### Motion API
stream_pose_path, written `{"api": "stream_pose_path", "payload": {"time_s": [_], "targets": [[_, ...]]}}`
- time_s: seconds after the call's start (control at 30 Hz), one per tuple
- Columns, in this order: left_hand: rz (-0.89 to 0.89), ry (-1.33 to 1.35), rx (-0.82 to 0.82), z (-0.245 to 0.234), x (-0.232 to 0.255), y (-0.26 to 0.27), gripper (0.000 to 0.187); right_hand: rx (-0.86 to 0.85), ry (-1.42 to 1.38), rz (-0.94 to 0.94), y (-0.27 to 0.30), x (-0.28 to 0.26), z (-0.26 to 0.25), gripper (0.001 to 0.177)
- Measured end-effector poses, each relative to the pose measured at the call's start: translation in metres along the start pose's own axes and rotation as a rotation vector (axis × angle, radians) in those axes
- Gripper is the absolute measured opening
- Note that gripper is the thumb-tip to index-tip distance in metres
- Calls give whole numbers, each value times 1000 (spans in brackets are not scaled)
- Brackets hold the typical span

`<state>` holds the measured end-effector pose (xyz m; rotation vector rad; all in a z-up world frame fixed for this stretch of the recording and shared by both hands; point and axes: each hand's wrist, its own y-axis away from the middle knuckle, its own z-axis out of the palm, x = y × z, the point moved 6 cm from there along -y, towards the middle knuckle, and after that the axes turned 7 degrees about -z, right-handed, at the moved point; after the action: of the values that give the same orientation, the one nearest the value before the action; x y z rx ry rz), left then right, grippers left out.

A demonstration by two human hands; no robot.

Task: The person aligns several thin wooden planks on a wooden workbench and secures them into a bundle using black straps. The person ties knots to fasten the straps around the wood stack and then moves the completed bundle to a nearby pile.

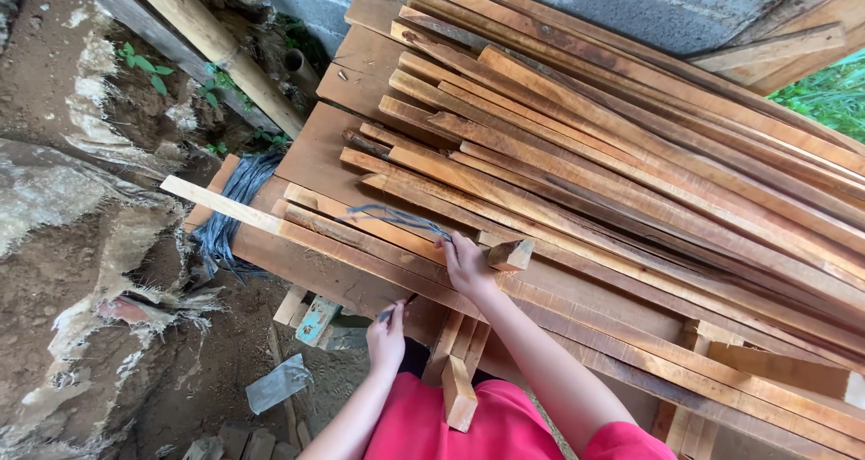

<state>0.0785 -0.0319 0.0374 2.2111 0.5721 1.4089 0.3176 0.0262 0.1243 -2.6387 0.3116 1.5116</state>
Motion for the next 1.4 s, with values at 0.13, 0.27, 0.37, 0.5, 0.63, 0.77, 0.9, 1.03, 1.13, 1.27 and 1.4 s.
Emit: {"api": "stream_pose_path", "payload": {"time_s": [0.13,0.27,0.37,0.5,0.63,0.77,0.9,1.03,1.13,1.27,1.4], "targets": [[365,5,-5,-20,53,49,28,-28,-106,-33,-15,5,12,19],[470,-42,-19,-20,89,54,25,-58,65,-164,-18,8,16,15],[606,-21,-21,-7,116,37,29,-86,149,-186,-21,20,20,19],[771,-40,-31,14,157,30,28,-111,246,-201,-15,37,25,19],[902,-225,-18,35,174,28,22,-65,287,-272,-10,30,16,17],[872,-250,2,41,180,19,22,-41,420,-387,-14,37,25,16],[803,-326,52,48,168,-5,19,-8,552,-680,-9,62,57,15],[789,-392,109,46,174,-26,24,-83,289,-652,2,-36,19,22],[795,-407,0,55,169,-39,21,-196,224,-615,1,-26,23,30],[814,-284,6,50,190,-20,20,-145,183,-514,-8,10,36,29],[494,-14,89,18,196,12,48,-109,29,-328,-8,20,34,45]]}}
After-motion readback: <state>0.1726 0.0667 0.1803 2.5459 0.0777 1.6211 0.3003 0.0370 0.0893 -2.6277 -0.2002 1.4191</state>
